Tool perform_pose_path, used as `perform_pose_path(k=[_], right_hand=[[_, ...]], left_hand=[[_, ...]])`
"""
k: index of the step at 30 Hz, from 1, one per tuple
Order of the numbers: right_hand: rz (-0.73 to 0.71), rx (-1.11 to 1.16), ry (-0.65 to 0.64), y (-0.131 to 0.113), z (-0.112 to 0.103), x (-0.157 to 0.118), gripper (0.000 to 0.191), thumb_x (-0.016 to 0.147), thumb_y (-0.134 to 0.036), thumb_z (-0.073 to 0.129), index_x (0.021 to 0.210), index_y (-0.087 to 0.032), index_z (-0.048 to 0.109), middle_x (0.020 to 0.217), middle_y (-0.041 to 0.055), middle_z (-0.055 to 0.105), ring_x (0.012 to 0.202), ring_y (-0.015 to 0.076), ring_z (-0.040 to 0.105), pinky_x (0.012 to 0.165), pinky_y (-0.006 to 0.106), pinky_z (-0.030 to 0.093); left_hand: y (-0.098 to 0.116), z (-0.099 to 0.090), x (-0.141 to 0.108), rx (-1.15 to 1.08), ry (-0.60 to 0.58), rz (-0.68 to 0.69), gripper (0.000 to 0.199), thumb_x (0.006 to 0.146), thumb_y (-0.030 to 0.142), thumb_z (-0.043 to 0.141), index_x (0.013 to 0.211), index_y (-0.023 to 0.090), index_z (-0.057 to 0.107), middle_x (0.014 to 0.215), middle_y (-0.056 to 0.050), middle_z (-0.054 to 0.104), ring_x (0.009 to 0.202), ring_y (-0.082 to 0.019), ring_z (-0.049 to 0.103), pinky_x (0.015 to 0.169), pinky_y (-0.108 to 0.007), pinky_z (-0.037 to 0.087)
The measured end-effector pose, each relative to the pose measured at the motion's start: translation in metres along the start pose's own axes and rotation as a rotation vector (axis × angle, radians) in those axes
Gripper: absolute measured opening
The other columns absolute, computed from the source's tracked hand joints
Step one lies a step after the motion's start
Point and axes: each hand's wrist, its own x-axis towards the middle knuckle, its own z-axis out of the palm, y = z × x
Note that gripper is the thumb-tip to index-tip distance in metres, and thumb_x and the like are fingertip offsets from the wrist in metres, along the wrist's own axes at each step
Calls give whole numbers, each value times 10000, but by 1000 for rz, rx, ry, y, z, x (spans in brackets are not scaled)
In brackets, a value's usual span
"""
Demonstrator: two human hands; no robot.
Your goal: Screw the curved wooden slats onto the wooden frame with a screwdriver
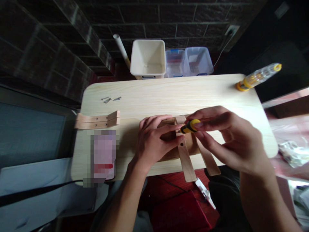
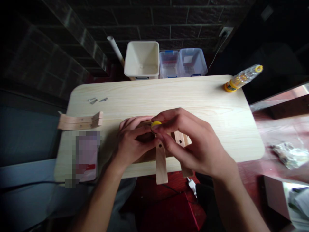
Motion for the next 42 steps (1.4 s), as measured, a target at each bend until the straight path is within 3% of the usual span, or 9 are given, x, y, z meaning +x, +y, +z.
perform_pose_path(k=[4, 9, 17, 23, 30, 36, 42], right_hand=[[-21, -36, 24, 2, 0, 1, 342, 884, 3, 787, 1129, -228, 732, 1169, 63, 753, 1153, 219, 736, 942, 371, 636], [0, -7, 13, 1, 1, -1, 366, 904, 4, 744, 1183, -232, 724, 1288, 85, 750, 1252, 264, 735, 1026, 437, 632], [-36, -58, 33, 4, -2, 1, 365, 872, -7, 809, 1141, -243, 735, 1158, 52, 749, 1121, 218, 740, 915, 381, 641], [3, -3, 14, 1, -2, -1, 372, 902, -16, 754, 1194, -243, 727, 1271, 89, 765, 1230, 286, 744, 1007, 478, 644], [-13, -36, 26, 1, -1, 0, 386, 871, -14, 804, 1160, -264, 749, 1173, 66, 775, 1129, 250, 752, 914, 420, 651], [8, 13, -6, -1, -1, -1, 395, 891, -16, 762, 1206, -252, 734, 1270, 90, 768, 1231, 282, 741, 999, 466, 641], [-12, -13, -4, 0, 0, 0, 372, 879, -9, 789, 1168, -238, 743, 1199, 81, 769, 1159, 247, 749, 925, 407, 650]], left_hand=[[-1, 0, 0, -22, 6, -10, 199, 908, 478, 874, 1082, 383, 849, 1337, 4, 800, 1249, -256, 720, 1133, -486, 471], [-1, 0, 0, -25, -3, -11, 215, 902, 485, 878, 1089, 385, 847, 1349, 8, 795, 1268, -263, 715, 1125, -489, 471], [-1, 0, 0, -30, 5, -11, 201, 901, 457, 881, 1087, 387, 849, 1333, 6, 800, 1251, -263, 723, 1117, -492, 474], [0, -1, 0, -28, -9, -15, 202, 899, 459, 881, 1085, 386, 848, 1355, 11, 795, 1272, -262, 713, 1130, -484, 471], [2, -2, 1, -17, -17, -28, 190, 910, 448, 869, 1089, 390, 847, 1335, 9, 798, 1244, -264, 715, 1140, -489, 468], [1, -1, 1, -10, -23, -24, 206, 916, 474, 861, 1103, 388, 843, 1335, 6, 793, 1264, -260, 703, 1143, -479, 461], [2, -2, 1, -6, -23, -23, 191, 915, 462, 861, 1083, 374, 847, 1329, -2, 797, 1248, -264, 714, 1130, -486, 468]])
